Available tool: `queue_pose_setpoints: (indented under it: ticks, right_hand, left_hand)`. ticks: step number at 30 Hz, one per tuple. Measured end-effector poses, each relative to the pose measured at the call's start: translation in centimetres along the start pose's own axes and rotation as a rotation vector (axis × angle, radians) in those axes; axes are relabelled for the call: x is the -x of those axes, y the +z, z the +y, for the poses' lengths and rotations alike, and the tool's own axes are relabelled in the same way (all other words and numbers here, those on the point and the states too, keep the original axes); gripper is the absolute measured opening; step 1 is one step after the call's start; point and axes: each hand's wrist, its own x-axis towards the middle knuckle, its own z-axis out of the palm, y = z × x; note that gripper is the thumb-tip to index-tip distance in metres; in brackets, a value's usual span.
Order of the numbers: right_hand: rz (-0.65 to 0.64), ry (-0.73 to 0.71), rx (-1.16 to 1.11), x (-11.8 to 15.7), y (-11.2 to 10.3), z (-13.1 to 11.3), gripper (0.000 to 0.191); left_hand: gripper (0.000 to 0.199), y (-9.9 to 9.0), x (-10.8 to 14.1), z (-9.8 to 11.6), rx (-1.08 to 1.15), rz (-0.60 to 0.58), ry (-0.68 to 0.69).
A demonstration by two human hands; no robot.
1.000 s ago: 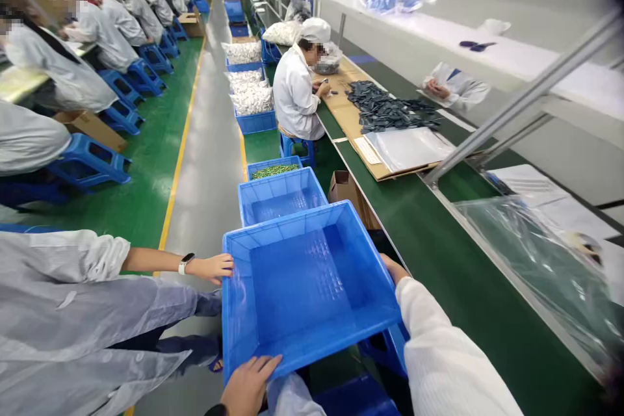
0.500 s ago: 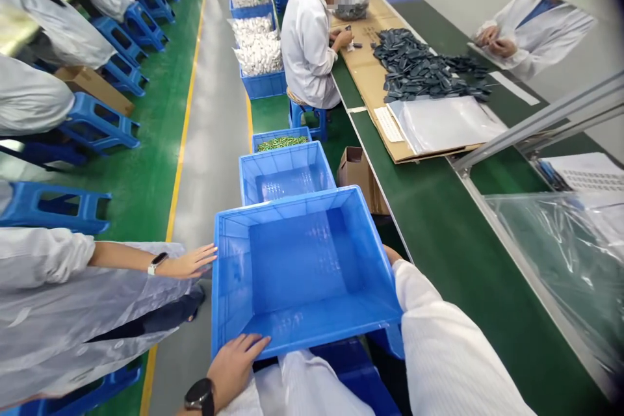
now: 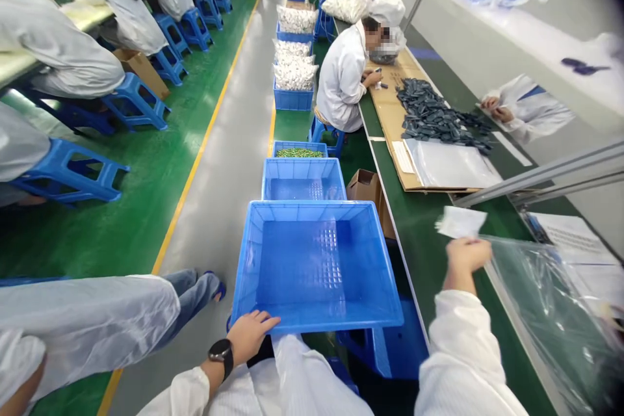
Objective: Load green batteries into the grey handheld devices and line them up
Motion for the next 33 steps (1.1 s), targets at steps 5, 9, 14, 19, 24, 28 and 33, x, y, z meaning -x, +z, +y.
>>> queue_pose_setpoints:
  ticks: [5, 9, 14, 19, 24, 28, 33]
  right_hand:
    - [0.097, -0.327, -0.172, 9.9, -1.3, -5.8, 0.016]
    - [-0.649, -0.106, -0.656, 29.7, 5.9, -6.2, 0.027]
    - [-1.079, 0.125, -0.733, 52.1, 11.9, -6.2, 0.030]
    - [-1.226, 0.181, -0.606, 62.8, 14.8, -7.4, 0.041]
    - [-1.584, 0.159, -0.355, 68.1, 18.6, -9.0, 0.057]
    - [-1.849, 0.164, -0.238, 70.5, 22.4, -8.7, 0.055]
    - [-2.271, -0.252, 0.198, 74.4, 26.0, -5.7, 0.042]
  left_hand:
    - [0.072, -0.1, 0.0, 0.1, 0.466, 0.190, 0.084]
    - [0.079, -2.6, 0.9, -1.9, 1.197, 0.268, 0.086]
    - [0.091, -8.6, 5.5, -7.2, 1.787, 0.606, 0.293]
    - [0.062, -13.2, 11.5, -12.9, 1.804, 1.225, 0.056]
    - [0.050, -12.6, 17.8, -19.6, 1.715, 1.487, -0.118]
    - [0.046, -8.7, 22.3, -21.1, 1.586, 1.660, -0.315]
    - [0.043, -0.4, 23.7, -18.5, 1.473, 1.735, -0.641]
